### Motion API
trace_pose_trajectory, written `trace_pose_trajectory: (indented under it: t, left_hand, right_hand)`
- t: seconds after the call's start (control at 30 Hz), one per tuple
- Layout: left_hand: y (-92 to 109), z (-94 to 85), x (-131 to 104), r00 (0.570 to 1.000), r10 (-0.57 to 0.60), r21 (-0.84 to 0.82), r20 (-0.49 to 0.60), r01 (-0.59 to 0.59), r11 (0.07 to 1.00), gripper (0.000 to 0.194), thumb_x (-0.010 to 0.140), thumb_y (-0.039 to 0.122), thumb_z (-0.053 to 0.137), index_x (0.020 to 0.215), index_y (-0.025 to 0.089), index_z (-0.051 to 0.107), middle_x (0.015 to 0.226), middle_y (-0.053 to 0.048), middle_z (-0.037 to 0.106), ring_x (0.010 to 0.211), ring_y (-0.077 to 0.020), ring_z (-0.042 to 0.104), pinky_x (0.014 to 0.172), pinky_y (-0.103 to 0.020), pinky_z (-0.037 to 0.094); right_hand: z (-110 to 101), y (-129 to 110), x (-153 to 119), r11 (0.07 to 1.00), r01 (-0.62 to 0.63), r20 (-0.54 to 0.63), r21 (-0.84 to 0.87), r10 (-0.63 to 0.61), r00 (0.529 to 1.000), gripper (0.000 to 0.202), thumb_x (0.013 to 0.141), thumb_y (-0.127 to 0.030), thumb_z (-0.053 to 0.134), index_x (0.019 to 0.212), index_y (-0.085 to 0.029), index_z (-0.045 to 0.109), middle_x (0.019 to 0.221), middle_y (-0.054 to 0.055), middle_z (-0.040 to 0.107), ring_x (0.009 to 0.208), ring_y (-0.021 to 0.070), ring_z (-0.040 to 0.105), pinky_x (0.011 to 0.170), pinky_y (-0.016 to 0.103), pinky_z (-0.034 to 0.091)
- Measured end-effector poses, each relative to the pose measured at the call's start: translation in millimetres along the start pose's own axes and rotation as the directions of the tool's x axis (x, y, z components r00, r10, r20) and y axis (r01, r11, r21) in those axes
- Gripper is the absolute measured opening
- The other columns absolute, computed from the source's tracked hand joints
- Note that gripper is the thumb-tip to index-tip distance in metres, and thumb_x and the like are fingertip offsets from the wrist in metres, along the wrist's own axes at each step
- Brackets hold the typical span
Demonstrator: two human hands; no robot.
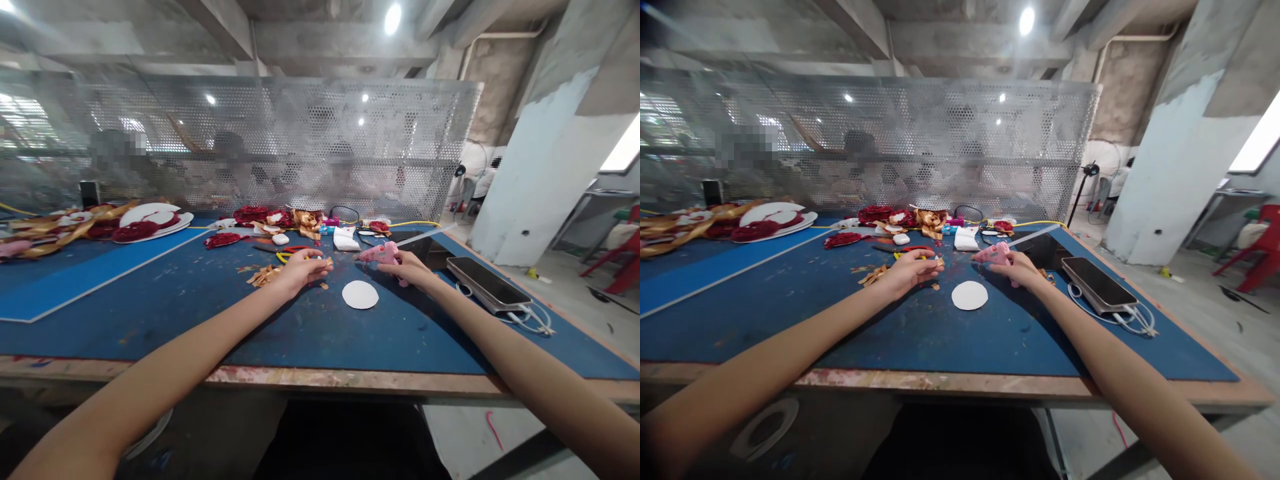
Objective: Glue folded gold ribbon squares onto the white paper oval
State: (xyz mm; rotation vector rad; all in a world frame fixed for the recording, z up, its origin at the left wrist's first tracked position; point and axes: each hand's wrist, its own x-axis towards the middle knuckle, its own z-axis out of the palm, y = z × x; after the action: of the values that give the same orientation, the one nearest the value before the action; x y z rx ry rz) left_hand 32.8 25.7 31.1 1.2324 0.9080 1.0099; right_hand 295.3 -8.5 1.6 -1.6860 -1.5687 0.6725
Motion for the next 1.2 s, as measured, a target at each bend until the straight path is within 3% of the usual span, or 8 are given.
trace_pose_trajectory:
  t: [0.23,0.37,0.5,0.73,0.83,1.07,1.13,1.2]
  left_hand:
    - [-0.9,0.8,0.2,0.999,-0.031,0.004,0.021,0.031,1.0,0.023,0.075,0.002,0.063,0.089,0.013,0.049,0.07,-0.008,0.069,0.061,-0.0118,0.067,0.057,-0.019,0.054]
    - [-1.0,1.4,-0.6,0.999,-0.036,0.005,0.021,0.036,0.999,0.022,0.075,0.0,0.061,0.089,0.012,0.049,0.071,-0.009,0.069,0.061,-0.0119,0.067,0.057,-0.018,0.054]
    - [-1.4,1.8,-1.2,0.999,-0.034,0.008,0.03,0.034,0.999,0.023,0.074,0.0,0.062,0.09,0.012,0.049,0.071,-0.01,0.07,0.062,-0.0131,0.067,0.058,-0.02,0.054]
    - [-0.5,4.0,-3.8,0.998,-0.012,0.078,0.062,0.007,0.997,0.028,0.07,0.004,0.068,0.088,0.013,0.05,0.073,-0.01,0.071,0.063,-0.0142,0.068,0.06,-0.022,0.053]
    - [1.2,6.0,-6.8,0.996,-0.004,0.116,0.088,-0.006,0.993,0.029,0.068,0.006,0.07,0.089,0.013,0.051,0.074,-0.011,0.071,0.062,-0.0147,0.068,0.059,-0.022,0.052]
    - [2.0,10.5,-14.1,0.983,0.031,0.09,0.179,-0.048,0.995,0.031,0.066,0.011,0.073,0.089,0.014,0.052,0.073,-0.01,0.072,0.062,-0.0151,0.067,0.061,-0.025,0.051]
    - [1.1,12.7,-16.3,0.975,0.06,0.114,0.212,-0.085,0.99,0.029,0.068,0.013,0.071,0.09,0.015,0.052,0.07,-0.008,0.071,0.06,-0.0144,0.066,0.06,-0.025,0.051]
    - [-0.2,15.2,-18.2,0.962,0.091,0.137,0.259,-0.13,0.982,0.03,0.069,0.015,0.071,0.091,0.015,0.051,0.069,-0.006,0.071,0.061,-0.0148,0.067,0.062,-0.025,0.051]
  right_hand:
    - [-20.9,1.6,-0.4,0.987,0.101,0.2,-0.123,-0.075,0.977,0.037,0.056,-0.03,0.075,0.087,-0.015,0.059,0.061,-0.003,0.054,0.05,0.0097,0.049,0.044,0.021,0.036]
    - [-23.9,1.1,-3.1,1.0,0.02,0.241,-0.006,-0.018,0.97,0.028,0.061,-0.027,0.068,0.086,-0.015,0.062,0.063,-0.002,0.055,0.051,0.0088,0.048,0.047,0.022,0.038]
    - [-23.6,-0.8,-3.6,0.994,0.021,0.203,-0.104,0.0,0.979,0.019,0.062,-0.028,0.068,0.075,-0.016,0.062,0.059,-0.002,0.056,0.049,0.0094,0.049,0.047,0.023,0.037]
    - [-21.8,-3.4,-2.1,0.907,0.202,0.002,-0.369,-0.217,0.976,0.024,0.067,-0.038,0.066,0.069,-0.017,0.053,0.06,0.0,0.056,0.051,0.0111,0.051,0.047,0.023,0.035]
    - [-17.6,-4.4,-2.6,0.873,0.247,0.0,-0.421,-0.272,0.962,0.023,0.066,-0.036,0.067,0.071,-0.018,0.053,0.061,-0.001,0.053,0.051,0.0113,0.049,0.047,0.024,0.034]
    - [-33.5,-21.6,-24.6,0.805,0.119,-0.101,-0.582,-0.217,0.971,0.02,0.061,-0.034,0.071,0.061,-0.019,0.057,0.061,0.003,0.059,0.056,0.0158,0.053,0.05,0.027,0.035]
    - [-37.7,-29.9,-35.1,0.813,0.081,-0.005,-0.577,-0.103,0.995,0.024,0.065,-0.034,0.068,0.051,-0.019,0.056,0.049,0.002,0.056,0.047,0.0145,0.051,0.047,0.027,0.034]
    - [-33.2,-37.3,-43.0,0.841,0.182,0.135,-0.509,-0.131,0.982,0.028,0.069,-0.036,0.066,0.048,-0.019,0.057,0.046,0.001,0.055,0.043,0.0127,0.049,0.046,0.026,0.033]
